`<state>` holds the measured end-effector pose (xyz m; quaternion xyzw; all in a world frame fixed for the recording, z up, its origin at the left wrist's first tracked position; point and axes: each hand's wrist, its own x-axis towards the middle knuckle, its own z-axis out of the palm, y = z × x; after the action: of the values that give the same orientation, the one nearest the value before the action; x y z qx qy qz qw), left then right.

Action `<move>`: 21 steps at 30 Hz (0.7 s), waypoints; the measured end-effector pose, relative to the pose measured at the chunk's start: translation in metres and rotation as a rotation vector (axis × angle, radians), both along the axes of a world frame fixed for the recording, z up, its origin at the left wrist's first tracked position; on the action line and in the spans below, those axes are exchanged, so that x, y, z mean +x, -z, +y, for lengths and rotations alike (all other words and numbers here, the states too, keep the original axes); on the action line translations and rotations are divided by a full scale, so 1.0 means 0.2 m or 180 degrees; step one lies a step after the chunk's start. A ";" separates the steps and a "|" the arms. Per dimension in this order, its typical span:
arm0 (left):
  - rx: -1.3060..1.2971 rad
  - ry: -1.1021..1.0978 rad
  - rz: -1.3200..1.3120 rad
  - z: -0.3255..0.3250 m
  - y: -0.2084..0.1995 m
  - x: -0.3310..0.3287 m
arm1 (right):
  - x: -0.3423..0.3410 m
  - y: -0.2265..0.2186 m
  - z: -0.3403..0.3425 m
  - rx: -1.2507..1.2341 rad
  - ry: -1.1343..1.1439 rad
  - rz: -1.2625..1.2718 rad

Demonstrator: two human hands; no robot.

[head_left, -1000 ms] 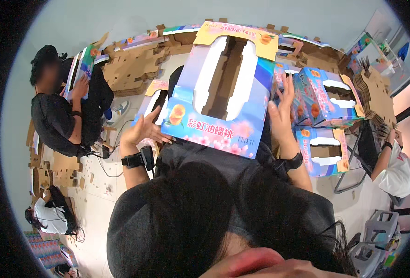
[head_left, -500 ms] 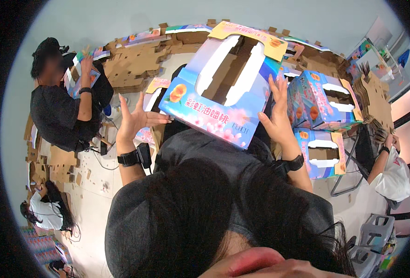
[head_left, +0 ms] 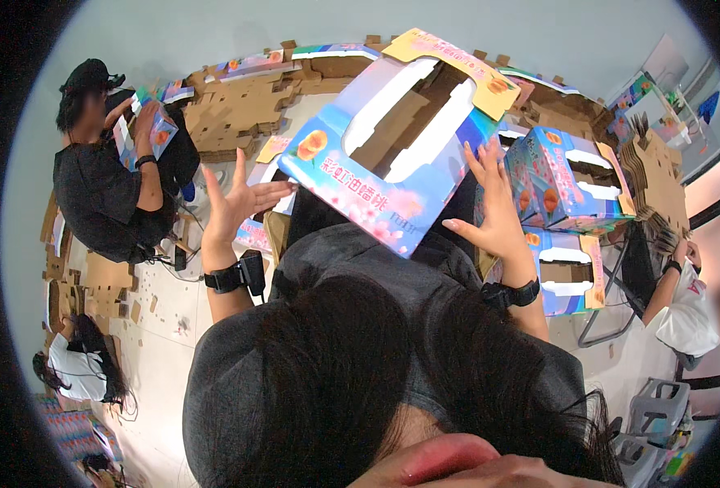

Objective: Manual assembly and folding of cardboard fruit packaging boxes.

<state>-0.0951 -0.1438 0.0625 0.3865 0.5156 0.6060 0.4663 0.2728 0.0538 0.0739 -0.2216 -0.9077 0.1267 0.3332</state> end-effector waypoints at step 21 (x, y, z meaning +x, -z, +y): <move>0.1001 -0.0620 0.0722 0.09 0.11 -0.01 | -0.02 -0.24 -0.26 -0.0449 -0.1242 -0.1455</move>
<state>-0.0976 -0.1263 0.0408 0.4686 0.4988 0.6739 0.2785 0.2687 0.0021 0.1212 -0.0884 -0.9734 0.1979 0.0736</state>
